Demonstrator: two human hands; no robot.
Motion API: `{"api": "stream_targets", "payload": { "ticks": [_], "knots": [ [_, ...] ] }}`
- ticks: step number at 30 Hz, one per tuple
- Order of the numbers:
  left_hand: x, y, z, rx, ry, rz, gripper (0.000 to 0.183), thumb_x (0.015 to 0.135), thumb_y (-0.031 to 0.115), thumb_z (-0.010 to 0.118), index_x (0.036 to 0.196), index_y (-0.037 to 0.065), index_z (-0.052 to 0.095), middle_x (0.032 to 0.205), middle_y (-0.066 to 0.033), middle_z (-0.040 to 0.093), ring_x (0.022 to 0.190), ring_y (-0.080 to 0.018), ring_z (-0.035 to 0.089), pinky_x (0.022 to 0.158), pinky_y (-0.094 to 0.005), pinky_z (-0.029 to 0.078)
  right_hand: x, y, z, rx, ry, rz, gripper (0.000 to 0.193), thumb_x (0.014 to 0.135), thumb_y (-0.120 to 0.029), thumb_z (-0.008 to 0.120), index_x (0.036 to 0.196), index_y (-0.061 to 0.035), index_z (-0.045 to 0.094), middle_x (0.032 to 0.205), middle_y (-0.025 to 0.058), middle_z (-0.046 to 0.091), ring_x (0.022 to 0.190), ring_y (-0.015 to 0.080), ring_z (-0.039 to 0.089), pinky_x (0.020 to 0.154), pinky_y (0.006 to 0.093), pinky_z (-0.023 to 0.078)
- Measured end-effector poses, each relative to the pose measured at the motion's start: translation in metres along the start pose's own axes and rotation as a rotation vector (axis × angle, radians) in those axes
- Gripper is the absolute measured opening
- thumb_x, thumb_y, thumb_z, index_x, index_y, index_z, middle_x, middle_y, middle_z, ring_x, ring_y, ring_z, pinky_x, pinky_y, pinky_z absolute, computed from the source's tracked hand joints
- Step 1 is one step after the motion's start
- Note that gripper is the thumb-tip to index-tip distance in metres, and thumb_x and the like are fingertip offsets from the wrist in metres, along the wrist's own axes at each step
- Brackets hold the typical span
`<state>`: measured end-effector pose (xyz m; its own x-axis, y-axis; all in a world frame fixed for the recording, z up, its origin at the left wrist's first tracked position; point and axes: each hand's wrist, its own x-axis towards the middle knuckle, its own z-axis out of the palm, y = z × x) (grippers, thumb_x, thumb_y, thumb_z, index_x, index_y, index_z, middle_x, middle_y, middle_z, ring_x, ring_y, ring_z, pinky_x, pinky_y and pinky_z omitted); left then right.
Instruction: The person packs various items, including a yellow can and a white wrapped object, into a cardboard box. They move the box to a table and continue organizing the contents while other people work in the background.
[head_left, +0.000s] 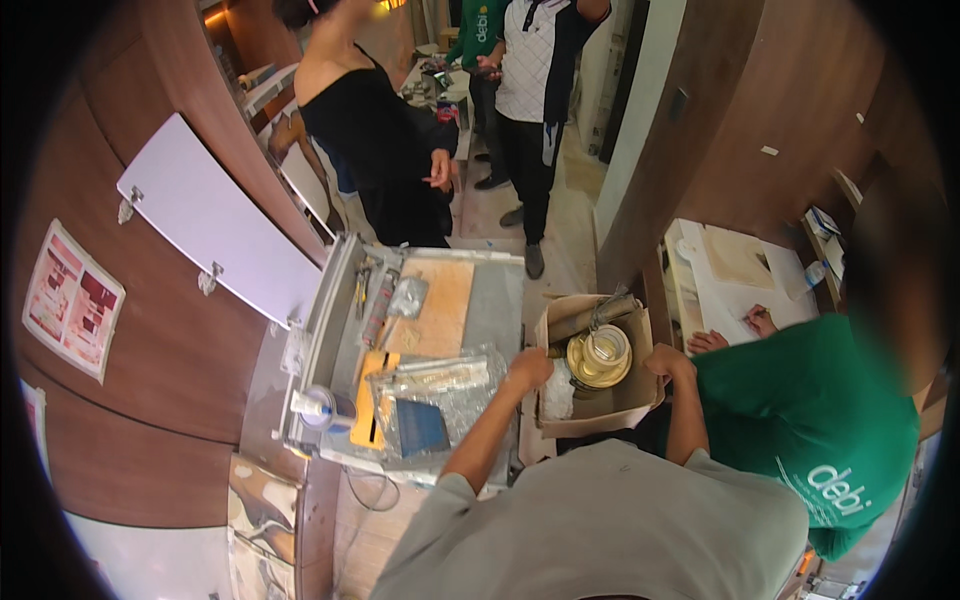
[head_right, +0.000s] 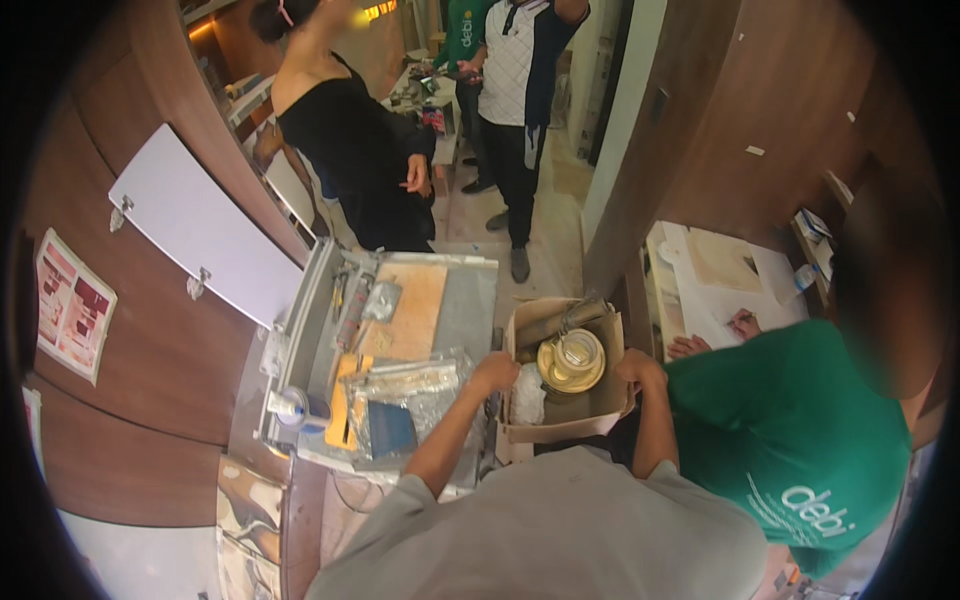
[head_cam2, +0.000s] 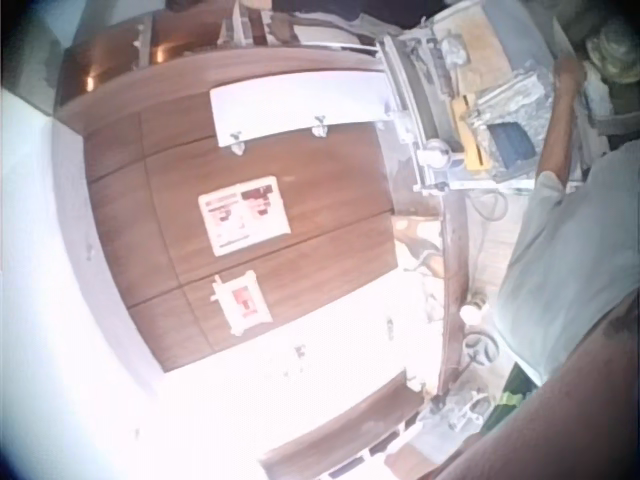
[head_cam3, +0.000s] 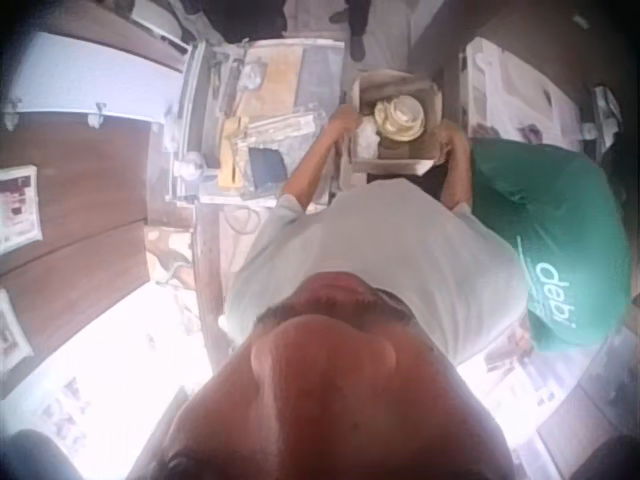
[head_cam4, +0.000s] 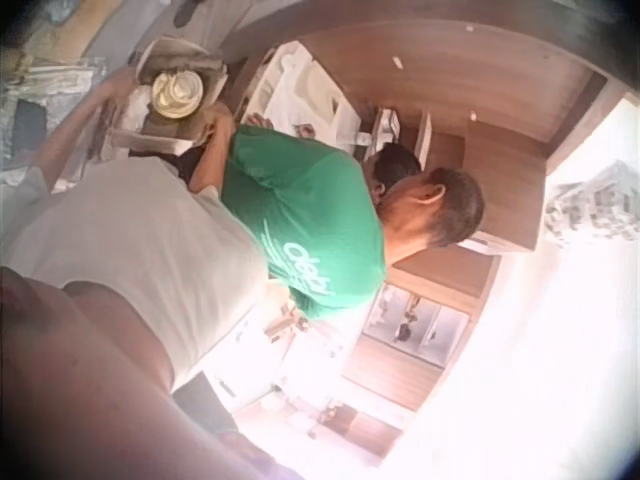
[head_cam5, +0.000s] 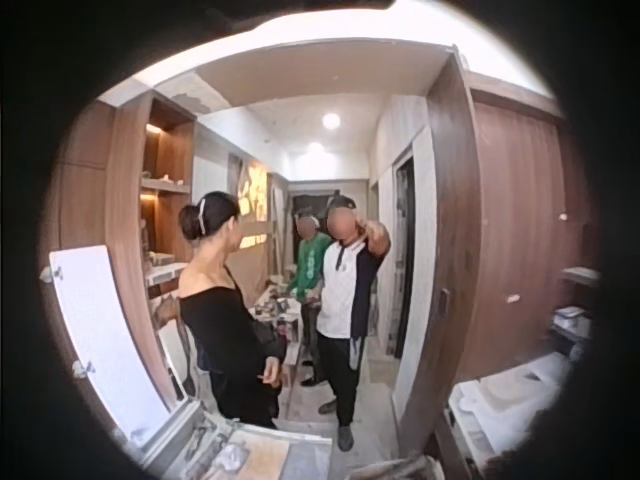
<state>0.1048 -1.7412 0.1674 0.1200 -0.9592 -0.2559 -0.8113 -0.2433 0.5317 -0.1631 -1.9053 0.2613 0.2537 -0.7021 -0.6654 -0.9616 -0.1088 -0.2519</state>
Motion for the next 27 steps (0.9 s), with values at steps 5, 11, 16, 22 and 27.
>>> {"api": "stream_targets", "payload": {
  "ticks": [5, 11, 16, 22, 27],
  "knots": [
    [0.056, 0.001, -0.008, -0.213, 0.083, -0.237, 0.033, 0.079, 0.022, 0.047, 0.086, -0.003, 0.067, 0.097, -0.0272, 0.063, 0.094, -0.0419, 0.061, 0.084, -0.0473, 0.048, 0.133, -0.036, -0.044, -0.304, -0.056, 0.149, 0.041, 0.077, -0.023, 0.056, 0.106, 0.0052, 0.063, 0.105, 0.0204, 0.065, 0.092, 0.0334, 0.065, 0.081, 0.045, 0.052],
    [0.145, 0.004, -0.057, -0.266, 0.028, -0.462, 0.035, 0.083, 0.024, 0.046, 0.092, -0.004, 0.066, 0.098, -0.0299, 0.062, 0.096, -0.0429, 0.06, 0.085, -0.0488, 0.047, 0.254, -0.077, -0.105, -0.286, 0.102, -0.101, 0.045, 0.075, -0.026, 0.058, 0.109, 0.0027, 0.062, 0.115, 0.0209, 0.06, 0.109, 0.0352, 0.058, 0.09, 0.0448, 0.046],
    [0.223, 0.001, -0.102, -0.209, -0.073, -0.509, 0.039, 0.085, 0.028, 0.047, 0.096, -0.005, 0.064, 0.099, -0.0307, 0.061, 0.097, -0.0426, 0.06, 0.087, -0.0489, 0.046, 0.293, -0.112, -0.179, -0.13, -0.141, -0.064, 0.043, 0.073, -0.026, 0.056, 0.101, 0.0062, 0.063, 0.104, 0.0249, 0.063, 0.102, 0.0352, 0.061, 0.085, 0.0425, 0.048],
    [0.304, -0.008, -0.155, -0.178, -0.104, -0.492, 0.042, 0.086, 0.031, 0.047, 0.097, -0.006, 0.063, 0.099, -0.0297, 0.061, 0.097, -0.0426, 0.059, 0.088, -0.0479, 0.045, 0.346, -0.125, -0.226, -0.185, -0.152, -0.109, 0.039, 0.074, -0.026, 0.054, 0.083, 0.0106, 0.066, 0.075, 0.0263, 0.065, 0.071, 0.0353, 0.067, 0.067, 0.0422, 0.053],
    [0.357, -0.018, -0.158, -0.119, -0.147, -0.409, 0.044, 0.086, 0.033, 0.046, 0.096, -0.006, 0.064, 0.098, -0.0305, 0.061, 0.097, -0.0434, 0.059, 0.087, -0.0484, 0.045, 0.349, -0.117, -0.251, -0.132, -0.173, -0.125, 0.04, 0.075, -0.026, 0.055, 0.075, 0.0139, 0.063, 0.066, 0.0257, 0.063, 0.06, 0.0341, 0.065, 0.06, 0.0412, 0.053]
  ]
}}
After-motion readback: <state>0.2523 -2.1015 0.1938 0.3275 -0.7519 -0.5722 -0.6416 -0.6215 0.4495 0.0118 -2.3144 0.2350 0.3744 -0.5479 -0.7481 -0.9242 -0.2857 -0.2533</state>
